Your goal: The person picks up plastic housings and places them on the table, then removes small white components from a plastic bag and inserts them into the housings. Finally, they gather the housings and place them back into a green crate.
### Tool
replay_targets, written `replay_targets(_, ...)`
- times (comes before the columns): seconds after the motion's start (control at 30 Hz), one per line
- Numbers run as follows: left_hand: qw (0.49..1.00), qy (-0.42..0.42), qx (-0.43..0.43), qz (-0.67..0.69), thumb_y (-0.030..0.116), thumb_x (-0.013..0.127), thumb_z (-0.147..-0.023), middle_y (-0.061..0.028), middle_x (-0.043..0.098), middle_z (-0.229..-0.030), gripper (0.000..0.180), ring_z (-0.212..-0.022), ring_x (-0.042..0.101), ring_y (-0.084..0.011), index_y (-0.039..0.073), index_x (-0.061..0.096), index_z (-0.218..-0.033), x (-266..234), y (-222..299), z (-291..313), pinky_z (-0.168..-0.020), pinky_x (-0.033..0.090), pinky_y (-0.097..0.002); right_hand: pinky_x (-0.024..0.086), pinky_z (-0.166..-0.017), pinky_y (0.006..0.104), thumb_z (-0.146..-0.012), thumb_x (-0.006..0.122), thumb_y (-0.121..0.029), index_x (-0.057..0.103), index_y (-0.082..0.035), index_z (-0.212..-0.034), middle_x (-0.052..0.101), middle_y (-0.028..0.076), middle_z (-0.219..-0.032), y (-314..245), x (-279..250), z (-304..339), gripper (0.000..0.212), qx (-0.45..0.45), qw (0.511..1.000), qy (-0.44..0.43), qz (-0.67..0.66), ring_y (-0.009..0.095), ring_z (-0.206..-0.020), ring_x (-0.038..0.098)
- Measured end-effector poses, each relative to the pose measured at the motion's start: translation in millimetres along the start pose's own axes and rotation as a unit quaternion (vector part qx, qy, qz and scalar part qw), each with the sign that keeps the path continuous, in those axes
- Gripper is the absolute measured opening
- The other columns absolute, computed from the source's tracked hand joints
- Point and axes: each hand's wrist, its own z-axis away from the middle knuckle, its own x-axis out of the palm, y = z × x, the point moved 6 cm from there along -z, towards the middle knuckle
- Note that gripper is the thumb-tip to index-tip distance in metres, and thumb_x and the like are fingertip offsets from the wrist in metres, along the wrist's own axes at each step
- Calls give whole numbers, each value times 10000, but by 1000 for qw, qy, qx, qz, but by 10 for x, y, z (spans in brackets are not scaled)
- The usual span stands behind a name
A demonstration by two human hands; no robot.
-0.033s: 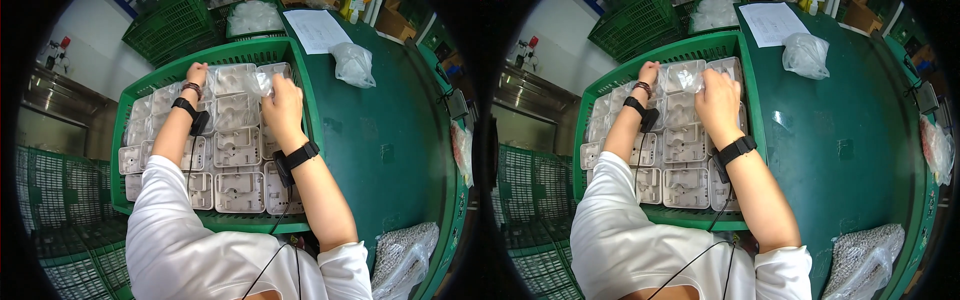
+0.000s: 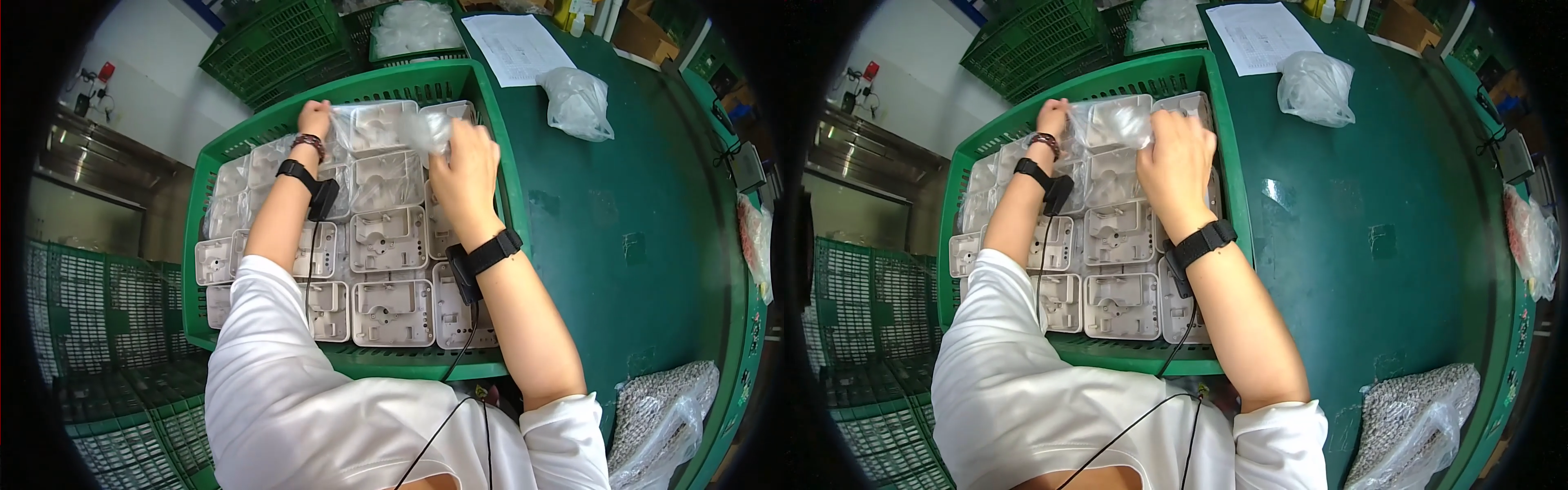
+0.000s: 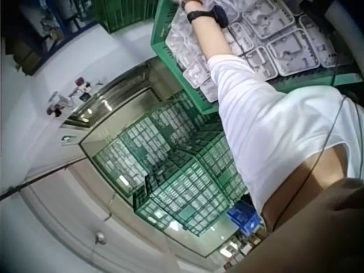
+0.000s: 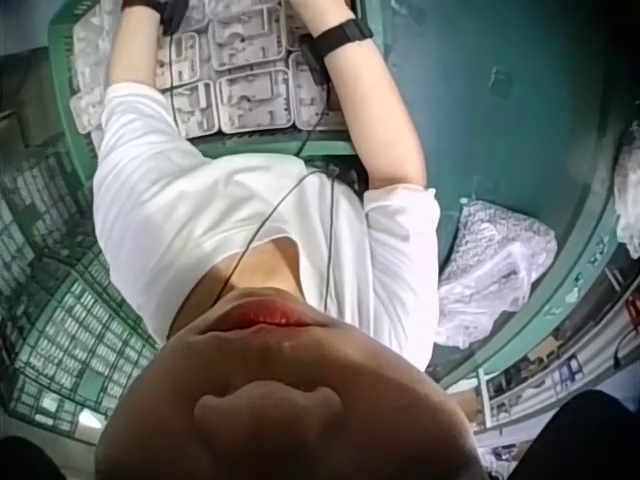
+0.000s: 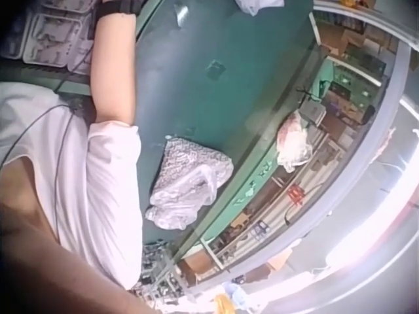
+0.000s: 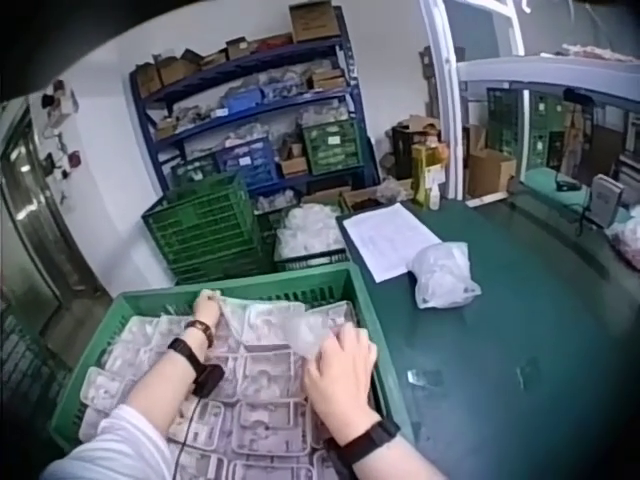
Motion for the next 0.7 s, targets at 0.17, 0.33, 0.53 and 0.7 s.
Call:
replay_targets(0.17, 910, 159, -94, 371, 282, 445, -910, -67, 596, -743, 266, -621, 575, -151, 43, 527, -828, -564, 573, 215, -538, 470, -254, 383, -840, 393, -684, 611, -76, 588, -34, -766, 489, 135, -1034, 135, 62, 77, 94, 22, 998, -2, 67, 315, -936, 503)
replay_targets(0.33, 921, -274, 173, 215, 161, 473, -898, -27, 585, -827, 148, -743, 565, -115, 37, 514, -969, -377, 2180, 1482, -644, 471, -248, 406, -866, 370, -662, 649, -119, 628, -20, -783, 487, 153, -1101, -172, 4, 100, 158, -99, 992, -32, -75, 322, -1000, 509)
replay_targets(0.53, 857, -385, 218, 263, 68, 515, -853, -22, 574, -834, 89, -798, 548, -114, 33, 525, -934, -209, 2454, 2021, -701, 445, -236, 462, -751, 381, -668, 635, -115, 602, -13, -850, 562, 183, -968, 67, 183, 105, 211, 12, 971, -204, -121, 332, -890, 561)
replay_targets(0.7, 905, -251, 232, -253, 202, 600, -794, -92, 551, -902, 201, -857, 539, -225, 74, 598, -950, -6, 1014, 1397, -759, 434, -297, 458, -697, 406, -691, 604, -113, 548, -20, -945, 582, 187, -887, 191, -19, -8, 276, 69, 996, 8, -54, 353, -823, 566)
